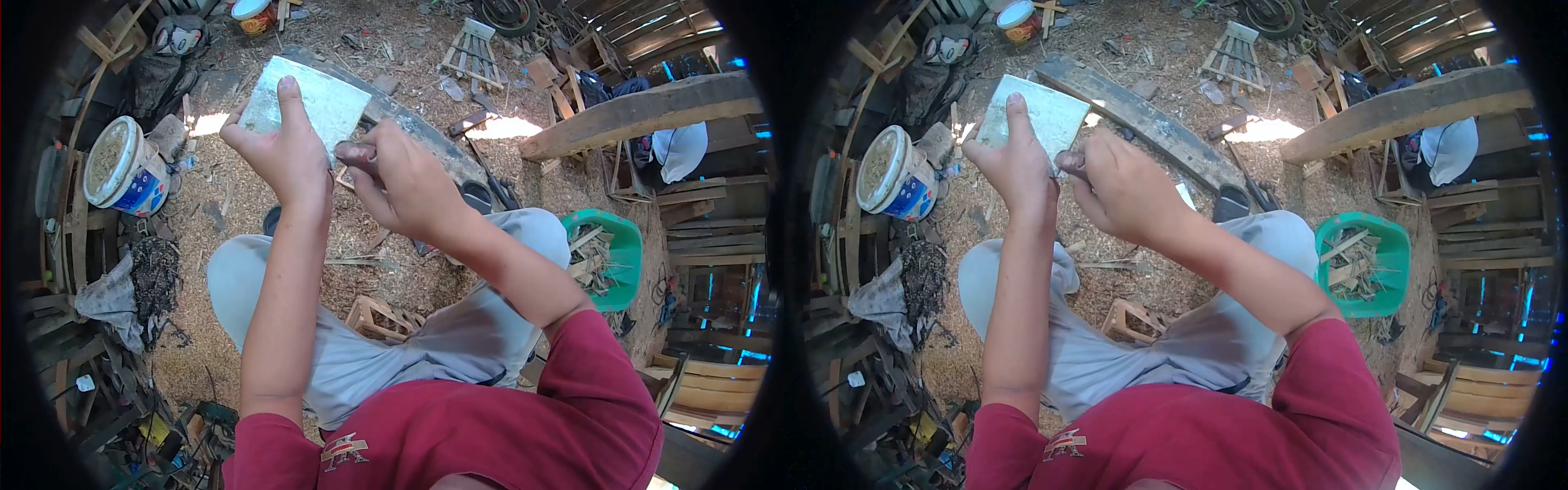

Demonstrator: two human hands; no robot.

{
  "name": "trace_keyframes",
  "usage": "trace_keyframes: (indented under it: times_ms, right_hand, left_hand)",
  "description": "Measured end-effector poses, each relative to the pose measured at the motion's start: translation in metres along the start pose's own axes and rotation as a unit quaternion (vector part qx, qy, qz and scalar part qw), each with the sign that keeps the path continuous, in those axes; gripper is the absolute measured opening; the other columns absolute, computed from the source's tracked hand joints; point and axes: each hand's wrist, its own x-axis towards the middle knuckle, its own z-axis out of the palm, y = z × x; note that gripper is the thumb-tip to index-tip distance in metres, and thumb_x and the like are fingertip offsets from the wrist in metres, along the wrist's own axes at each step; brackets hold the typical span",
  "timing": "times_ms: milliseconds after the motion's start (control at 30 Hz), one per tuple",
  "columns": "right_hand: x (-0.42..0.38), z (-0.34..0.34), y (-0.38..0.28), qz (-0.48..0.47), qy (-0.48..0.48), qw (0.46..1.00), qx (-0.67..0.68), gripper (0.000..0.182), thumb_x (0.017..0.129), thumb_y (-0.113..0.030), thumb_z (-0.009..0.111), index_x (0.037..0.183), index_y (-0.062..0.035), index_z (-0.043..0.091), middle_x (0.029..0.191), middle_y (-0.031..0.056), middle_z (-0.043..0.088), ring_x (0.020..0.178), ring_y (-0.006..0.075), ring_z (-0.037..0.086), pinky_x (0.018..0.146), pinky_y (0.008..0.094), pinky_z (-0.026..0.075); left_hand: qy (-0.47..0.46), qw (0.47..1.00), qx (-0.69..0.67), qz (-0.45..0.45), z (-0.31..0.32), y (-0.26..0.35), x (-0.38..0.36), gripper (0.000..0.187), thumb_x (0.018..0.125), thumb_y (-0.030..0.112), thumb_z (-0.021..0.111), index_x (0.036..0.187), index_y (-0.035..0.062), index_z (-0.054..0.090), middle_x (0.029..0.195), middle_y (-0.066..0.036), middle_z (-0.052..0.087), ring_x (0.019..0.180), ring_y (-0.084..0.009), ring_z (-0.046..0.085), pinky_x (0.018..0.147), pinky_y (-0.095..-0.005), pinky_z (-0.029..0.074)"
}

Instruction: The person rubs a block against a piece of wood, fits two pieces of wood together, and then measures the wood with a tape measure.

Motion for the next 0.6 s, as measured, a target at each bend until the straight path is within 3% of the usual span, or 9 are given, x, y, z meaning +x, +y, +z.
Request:
trace_keyframes:
  times_ms: [33, 133, 167, 267, 300, 400, 433, 533, 600]
  right_hand:
    - [0.002, -0.004, 0.002, 0.031, -0.024, 0.999, 0.007, 0.026, 0.094, -0.010, 0.071, 0.110, 0.0017, 0.056, 0.094, 0.0191, 0.065, 0.082, 0.0383, 0.068, 0.071, 0.0451, 0.054]
    - [0.023, -0.019, 0.028, 0.060, 0.050, 0.997, 0.011, 0.026, 0.092, -0.011, 0.073, 0.108, 0.0007, 0.056, 0.092, 0.0188, 0.062, 0.081, 0.0397, 0.067, 0.071, 0.0458, 0.053]
    - [0.024, -0.021, 0.020, 0.075, 0.032, 0.997, -0.014, 0.023, 0.091, -0.009, 0.071, 0.101, 0.0000, 0.053, 0.095, 0.0186, 0.064, 0.086, 0.0393, 0.068, 0.075, 0.0473, 0.056]
    - [0.001, -0.002, -0.003, 0.016, -0.037, 0.999, -0.003, 0.021, 0.093, -0.008, 0.070, 0.102, 0.0005, 0.053, 0.091, 0.0172, 0.068, 0.081, 0.0363, 0.071, 0.069, 0.0454, 0.057]
    - [0.001, 0.000, -0.005, -0.011, -0.005, 1.000, -0.019, 0.020, 0.094, -0.009, 0.070, 0.104, 0.0001, 0.055, 0.090, 0.0170, 0.067, 0.080, 0.0358, 0.070, 0.069, 0.0453, 0.056]
    - [0.019, -0.010, 0.028, 0.085, 0.039, 0.994, 0.065, 0.023, 0.092, -0.009, 0.071, 0.107, -0.0005, 0.056, 0.092, 0.0178, 0.063, 0.083, 0.0374, 0.067, 0.074, 0.0468, 0.055]
    - [0.025, -0.023, 0.020, 0.116, 0.003, 0.993, -0.014, 0.025, 0.090, -0.007, 0.072, 0.109, 0.0000, 0.056, 0.096, 0.0185, 0.063, 0.085, 0.0381, 0.067, 0.076, 0.0463, 0.055]
    - [0.005, 0.001, 0.010, -0.029, -0.007, 1.000, 0.002, 0.026, 0.092, -0.008, 0.072, 0.112, 0.0015, 0.058, 0.091, 0.0164, 0.064, 0.080, 0.0351, 0.069, 0.069, 0.0422, 0.054]
    - [0.005, 0.003, 0.009, -0.004, 0.029, 1.000, 0.006, 0.027, 0.093, -0.008, 0.073, 0.115, 0.0000, 0.059, 0.091, 0.0159, 0.067, 0.081, 0.0327, 0.070, 0.070, 0.0414, 0.055]
  left_hand:
    - [-0.001, 1.000, 0.006, 0.006, -0.002, -0.001, 0.000, 0.055, 0.101, 0.020, 0.074, 0.131, 0.0021, 0.032, 0.125, -0.025, 0.054, 0.108, -0.0256, 0.067, 0.082, -0.0331, 0.061]
    - [-0.006, 0.997, 0.079, -0.008, -0.004, 0.001, -0.003, 0.056, 0.101, 0.022, 0.074, 0.131, 0.0013, 0.032, 0.125, -0.024, 0.054, 0.108, -0.0250, 0.066, 0.085, -0.0333, 0.059]
    - [0.000, 0.998, 0.069, 0.000, -0.006, -0.005, -0.003, 0.056, 0.100, 0.019, 0.074, 0.132, 0.0012, 0.032, 0.125, -0.024, 0.055, 0.109, -0.0251, 0.066, 0.086, -0.0342, 0.060]
    - [0.007, 0.999, 0.031, 0.022, -0.006, -0.013, 0.008, 0.056, 0.100, 0.014, 0.075, 0.133, 0.0013, 0.031, 0.127, -0.024, 0.056, 0.111, -0.0256, 0.067, 0.088, -0.0365, 0.063]
    - [0.005, 1.000, 0.019, 0.016, -0.005, -0.008, 0.008, 0.056, 0.100, 0.014, 0.075, 0.133, 0.0015, 0.032, 0.126, -0.023, 0.057, 0.111, -0.0258, 0.067, 0.089, -0.0369, 0.063]
    - [0.006, 0.999, 0.041, -0.008, -0.002, 0.002, -0.003, 0.056, 0.100, 0.014, 0.075, 0.133, 0.0014, 0.032, 0.125, -0.023, 0.057, 0.110, -0.0256, 0.067, 0.087, -0.0366, 0.063]
    - [0.011, 0.998, 0.053, -0.013, -0.001, 0.004, -0.006, 0.056, 0.100, 0.014, 0.074, 0.134, 0.0013, 0.032, 0.125, -0.023, 0.057, 0.110, -0.0254, 0.067, 0.086, -0.0364, 0.063]
    - [0.001, 1.000, 0.010, -0.015, -0.003, -0.005, -0.001, 0.054, 0.101, 0.018, 0.072, 0.131, 0.0005, 0.032, 0.127, -0.024, 0.054, 0.112, -0.0263, 0.066, 0.088, -0.0339, 0.061]
    - [0.002, 1.000, 0.006, -0.007, -0.002, -0.008, 0.007, 0.053, 0.101, 0.018, 0.072, 0.132, 0.0008, 0.031, 0.127, -0.024, 0.054, 0.113, -0.0267, 0.066, 0.088, -0.0345, 0.061]
